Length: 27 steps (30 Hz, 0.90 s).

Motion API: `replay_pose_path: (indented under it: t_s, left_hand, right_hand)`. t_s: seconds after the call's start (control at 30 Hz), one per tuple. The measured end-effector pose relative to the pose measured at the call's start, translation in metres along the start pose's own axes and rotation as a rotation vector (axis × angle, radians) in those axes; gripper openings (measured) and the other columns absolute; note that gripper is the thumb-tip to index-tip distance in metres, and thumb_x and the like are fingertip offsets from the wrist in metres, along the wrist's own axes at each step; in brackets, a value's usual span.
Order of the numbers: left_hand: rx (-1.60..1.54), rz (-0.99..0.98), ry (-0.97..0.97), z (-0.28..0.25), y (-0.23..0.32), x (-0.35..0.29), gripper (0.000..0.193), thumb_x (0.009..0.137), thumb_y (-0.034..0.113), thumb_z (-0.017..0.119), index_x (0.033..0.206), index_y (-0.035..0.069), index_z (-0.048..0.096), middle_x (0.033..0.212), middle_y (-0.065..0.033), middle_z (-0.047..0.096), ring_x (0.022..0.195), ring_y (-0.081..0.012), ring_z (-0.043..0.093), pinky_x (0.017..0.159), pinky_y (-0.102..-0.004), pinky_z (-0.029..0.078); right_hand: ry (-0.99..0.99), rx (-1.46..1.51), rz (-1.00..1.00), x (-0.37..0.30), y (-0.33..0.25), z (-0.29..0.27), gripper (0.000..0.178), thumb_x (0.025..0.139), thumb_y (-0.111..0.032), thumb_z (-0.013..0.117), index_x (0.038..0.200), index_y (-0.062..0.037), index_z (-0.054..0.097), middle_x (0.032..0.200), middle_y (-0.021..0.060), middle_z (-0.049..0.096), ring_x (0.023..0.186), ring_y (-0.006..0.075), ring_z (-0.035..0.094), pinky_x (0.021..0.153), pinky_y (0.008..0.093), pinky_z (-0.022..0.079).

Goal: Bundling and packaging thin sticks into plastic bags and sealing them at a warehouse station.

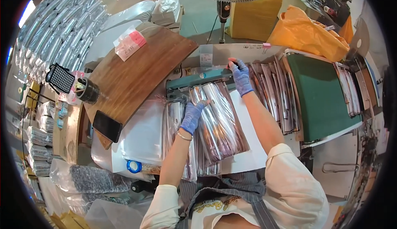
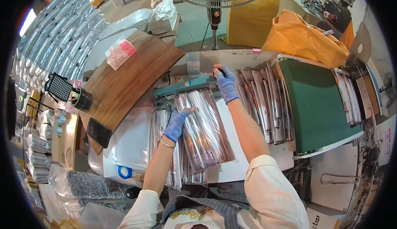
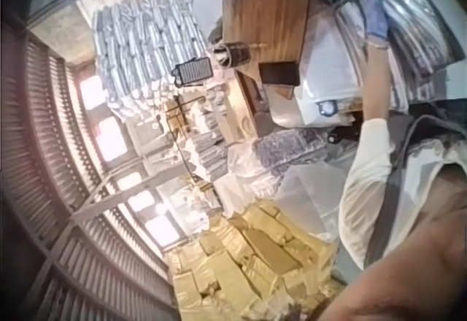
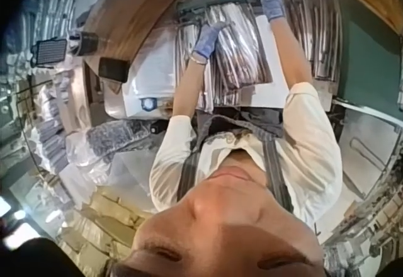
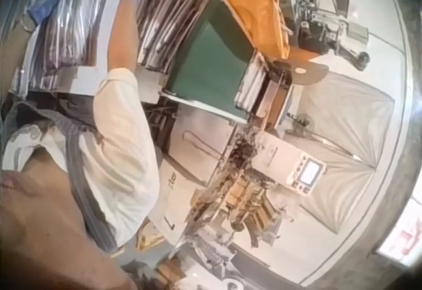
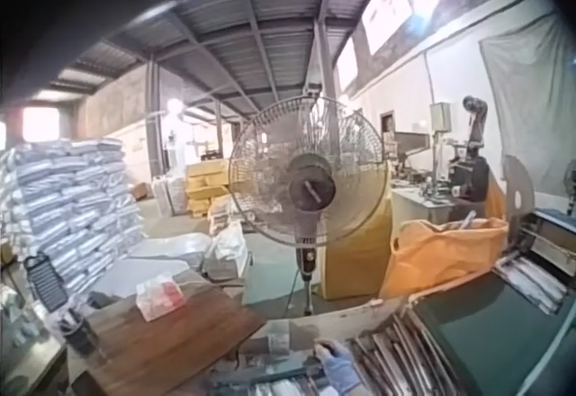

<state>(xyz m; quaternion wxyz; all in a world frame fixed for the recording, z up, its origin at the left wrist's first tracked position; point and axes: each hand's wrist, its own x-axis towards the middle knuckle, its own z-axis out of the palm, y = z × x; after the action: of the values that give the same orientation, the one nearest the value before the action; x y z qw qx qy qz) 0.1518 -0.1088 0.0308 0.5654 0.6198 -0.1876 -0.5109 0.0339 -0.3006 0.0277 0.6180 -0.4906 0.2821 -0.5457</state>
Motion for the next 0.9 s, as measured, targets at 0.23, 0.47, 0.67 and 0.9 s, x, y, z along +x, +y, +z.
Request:
replay_pose_path:
  t_s: [0.23, 0.47, 0.67, 0.9]
  left_hand:
    - [-0.051, 0.133, -0.077, 0.013, -0.003, -0.008, 0.043, 0.065, 0.018, 0.073, 0.103, 0.008, 0.056, 0.092, -0.0023, 0.058, 0.084, -0.0154, 0.053, 0.076, -0.0304, 0.044]
    - [1.325, 0.663, 0.202, 0.06, -0.025, -0.003, 0.069, 0.071, 0.026, 0.062, 0.125, -0.006, 0.032, 0.121, -0.025, 0.038, 0.112, -0.0367, 0.041, 0.091, -0.0407, 0.037]
    - [0.628, 0.175, -0.042, 0.2, -0.026, 0.049, 0.123, 0.051, 0.069, 0.067, 0.129, -0.013, 0.02, 0.134, -0.0292, 0.029, 0.124, -0.0353, 0.033, 0.101, -0.0359, 0.029]
    - [0.347, 0.007, -0.06, 0.244, -0.057, 0.053, 0.129, 0.045, 0.054, 0.081, 0.135, -0.007, 0.011, 0.133, -0.0267, 0.031, 0.123, -0.0319, 0.035, 0.1, -0.034, 0.031]
  right_hand:
    - [0.021, -0.116, -0.109, -0.006, -0.008, -0.015, 0.019, 0.081, -0.005, 0.058, 0.1, -0.0046, 0.06, 0.079, 0.0002, 0.059, 0.07, 0.0086, 0.054, 0.065, 0.0213, 0.044]
    - [0.415, -1.525, 0.087, -0.058, -0.077, -0.201, 0.054, 0.083, -0.038, 0.051, 0.117, 0.0036, 0.045, 0.101, 0.0267, 0.055, 0.087, 0.0366, 0.057, 0.074, 0.0442, 0.046]
    - [0.268, -1.42, 0.375, -0.06, -0.069, -0.185, 0.077, 0.074, -0.059, 0.052, 0.123, -0.0015, 0.041, 0.107, 0.0321, 0.051, 0.094, 0.0447, 0.053, 0.082, 0.0466, 0.043]
    - [0.27, -0.541, 0.457, -0.054, -0.025, -0.203, 0.065, 0.072, -0.053, 0.06, 0.113, -0.0029, 0.053, 0.107, 0.0259, 0.055, 0.096, 0.0382, 0.054, 0.082, 0.0409, 0.043]
